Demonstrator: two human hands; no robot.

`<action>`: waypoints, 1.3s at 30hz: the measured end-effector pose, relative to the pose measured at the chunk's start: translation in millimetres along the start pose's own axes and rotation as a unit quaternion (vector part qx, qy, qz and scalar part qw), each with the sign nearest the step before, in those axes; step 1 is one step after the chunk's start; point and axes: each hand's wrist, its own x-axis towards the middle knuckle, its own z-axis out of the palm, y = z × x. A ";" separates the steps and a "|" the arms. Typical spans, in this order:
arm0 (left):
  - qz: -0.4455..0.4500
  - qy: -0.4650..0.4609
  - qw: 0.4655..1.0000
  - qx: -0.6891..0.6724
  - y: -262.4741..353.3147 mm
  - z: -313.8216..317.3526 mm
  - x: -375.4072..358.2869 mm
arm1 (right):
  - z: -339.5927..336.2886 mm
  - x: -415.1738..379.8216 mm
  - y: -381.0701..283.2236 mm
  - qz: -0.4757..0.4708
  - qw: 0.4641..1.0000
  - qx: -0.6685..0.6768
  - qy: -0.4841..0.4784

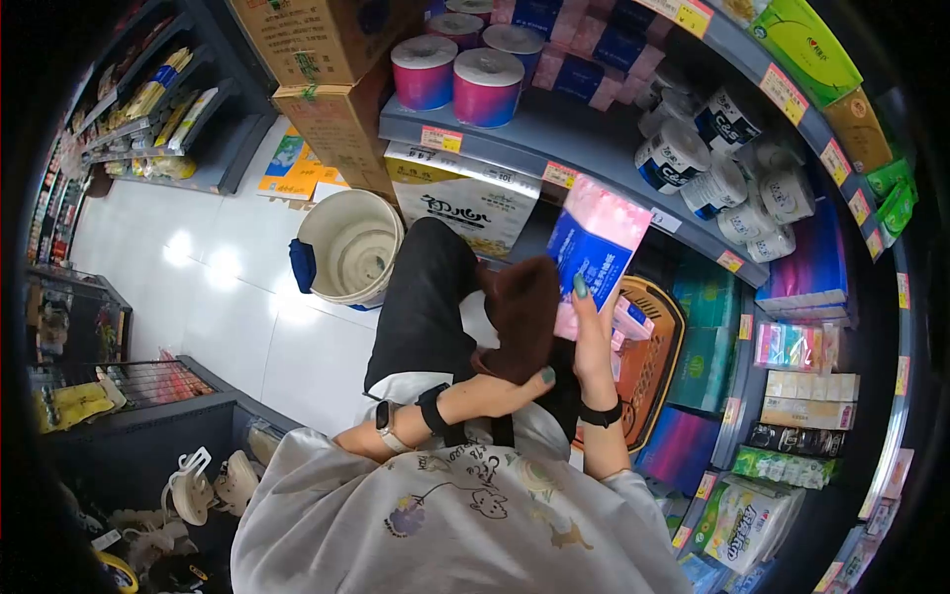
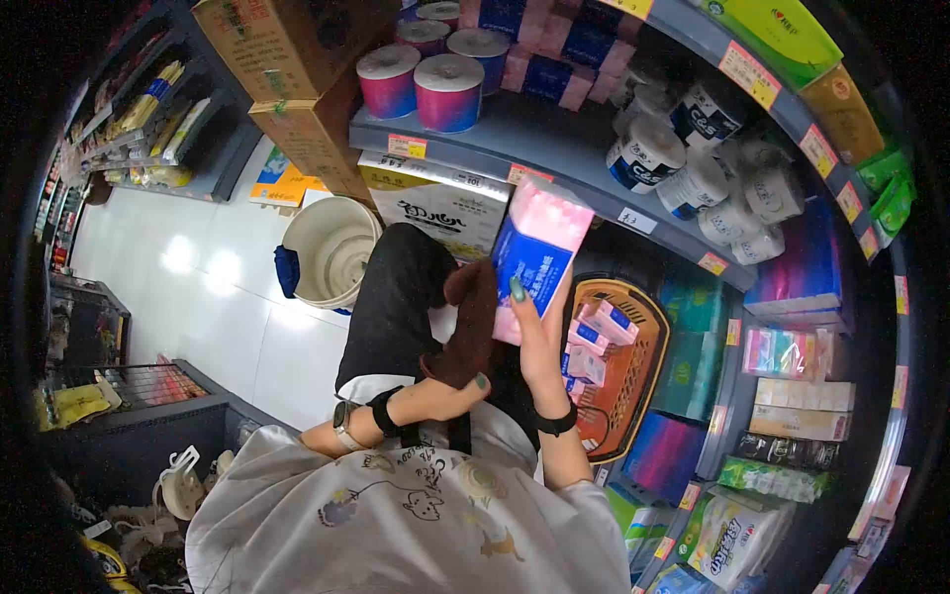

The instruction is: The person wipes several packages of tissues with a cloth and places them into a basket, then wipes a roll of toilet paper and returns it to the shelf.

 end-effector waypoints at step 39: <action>-0.260 0.124 0.741 -0.607 2.1 -3.6 14.3 | 1.5 -0.8 7.5 -0.063 0.992 -0.021 -0.108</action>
